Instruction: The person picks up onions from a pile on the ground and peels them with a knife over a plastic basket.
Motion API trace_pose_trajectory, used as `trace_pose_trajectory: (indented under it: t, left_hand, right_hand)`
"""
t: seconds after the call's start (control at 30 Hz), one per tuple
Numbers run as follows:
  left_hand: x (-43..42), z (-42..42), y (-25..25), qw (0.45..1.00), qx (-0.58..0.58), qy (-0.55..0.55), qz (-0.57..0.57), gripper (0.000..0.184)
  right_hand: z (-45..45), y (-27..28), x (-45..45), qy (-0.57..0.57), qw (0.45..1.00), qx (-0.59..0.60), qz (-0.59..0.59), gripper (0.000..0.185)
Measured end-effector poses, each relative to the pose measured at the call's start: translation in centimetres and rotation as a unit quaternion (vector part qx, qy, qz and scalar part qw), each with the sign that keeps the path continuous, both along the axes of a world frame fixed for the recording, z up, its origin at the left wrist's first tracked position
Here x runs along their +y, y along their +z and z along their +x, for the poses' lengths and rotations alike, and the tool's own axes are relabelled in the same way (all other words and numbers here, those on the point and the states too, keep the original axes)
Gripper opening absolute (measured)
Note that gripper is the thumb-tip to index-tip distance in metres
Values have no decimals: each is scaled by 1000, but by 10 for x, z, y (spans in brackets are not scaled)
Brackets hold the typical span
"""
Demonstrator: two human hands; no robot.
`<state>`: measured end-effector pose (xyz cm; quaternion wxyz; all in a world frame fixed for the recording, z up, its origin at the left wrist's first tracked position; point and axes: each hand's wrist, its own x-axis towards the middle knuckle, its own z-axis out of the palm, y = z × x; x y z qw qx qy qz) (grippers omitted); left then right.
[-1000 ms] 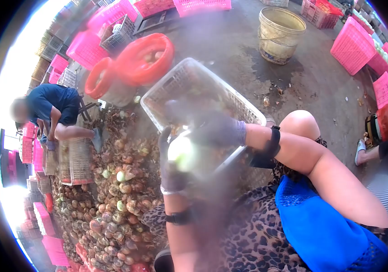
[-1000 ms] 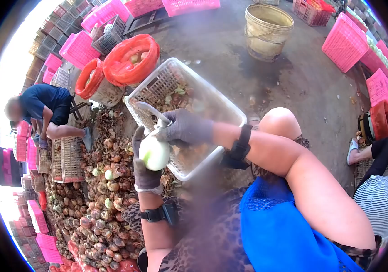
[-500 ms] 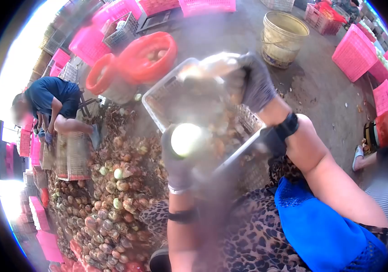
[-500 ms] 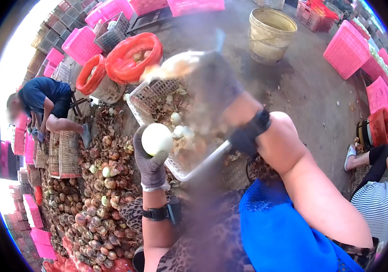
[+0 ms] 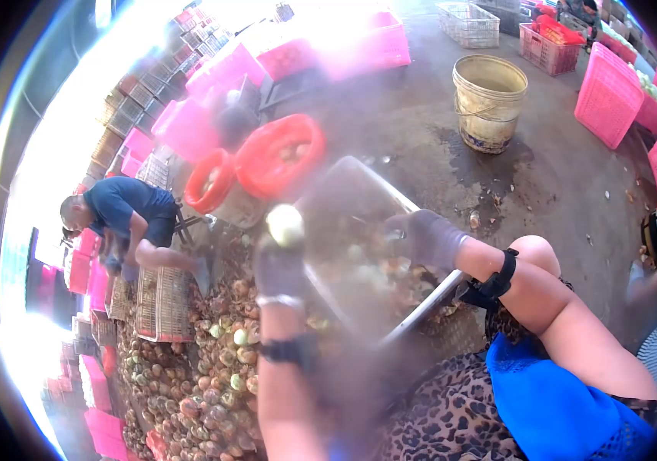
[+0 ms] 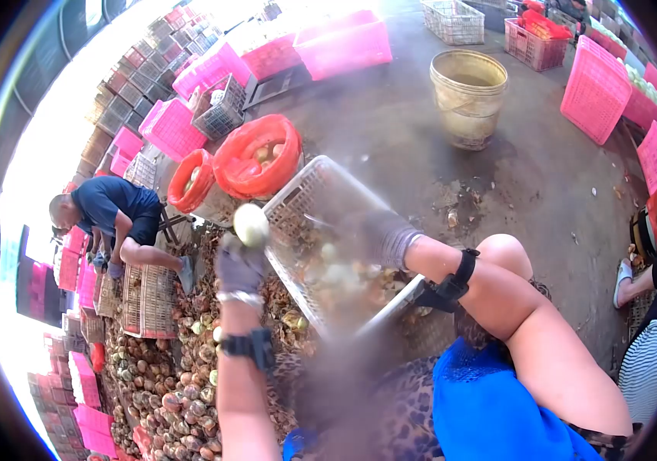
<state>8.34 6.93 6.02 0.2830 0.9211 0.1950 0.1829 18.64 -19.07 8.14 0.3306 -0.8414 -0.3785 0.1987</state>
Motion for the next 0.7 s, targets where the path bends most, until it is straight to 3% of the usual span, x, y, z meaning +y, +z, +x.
trace_pose_trajectory:
  t: [0.03, 0.07, 0.1, 0.17, 0.2, 0.23, 0.3, 0.37, 0.4, 0.47, 0.5, 0.57, 0.6, 0.7]
  left_hand:
    - [28, 10, 3, 993, -34, -11, 112, 31]
    - [64, 26, -4, 929, -145, -74, -331, 25]
    - [100, 42, -12, 664, -290, -42, -688, 21]
    - [107, 19, 10, 643, -281, -34, -712, 28]
    - [113, 7, 18, 632, -277, -30, -723, 32]
    - [128, -14, 7, 671, -285, 29, -684, 33]
    - [160, -79, -41, 752, -279, 7, -598, 35]
    - [201, -156, -126, 749, -258, 27, -609, 47]
    - [219, -200, -187, 794, -236, 30, -559, 46]
    - [206, -237, -237, 831, -102, 188, -514, 43]
    - [182, -236, -237, 797, 16, 337, -500, 41]
    - [187, -255, -330, 839, 80, 297, -449, 45]
    - [172, -240, -331, 849, 98, 265, -448, 46]
    - [162, -196, -379, 944, 182, 152, -227, 48]
  right_hand:
    - [1, 1, 0, 1, 1000, -4, 2, 43]
    - [2, 2, 1, 2, 1000, -8, 4, 43]
    - [2, 0, 2, 8, 999, -44, 16, 41]
    - [19, -56, 6, -9, 997, -56, 57, 38]
    - [23, -83, 4, -23, 994, 30, 107, 36]
    - [25, -106, 1, -40, 980, 113, 158, 34]
    - [9, -83, -2, -29, 995, 49, 80, 33]
    - [-6, -68, 6, -16, 1000, 3, 14, 34]
    - [-12, -70, 9, -18, 1000, 8, -6, 32]
    - [-18, -81, 16, -16, 999, 18, -46, 30]
    - [-22, -88, 23, -10, 997, 29, -64, 30]
    - [-26, -101, 37, 1, 994, 40, -99, 30]
    - [-26, -106, 45, 9, 992, 39, -116, 30]
    - [-24, -127, 58, 18, 991, 27, -134, 29]
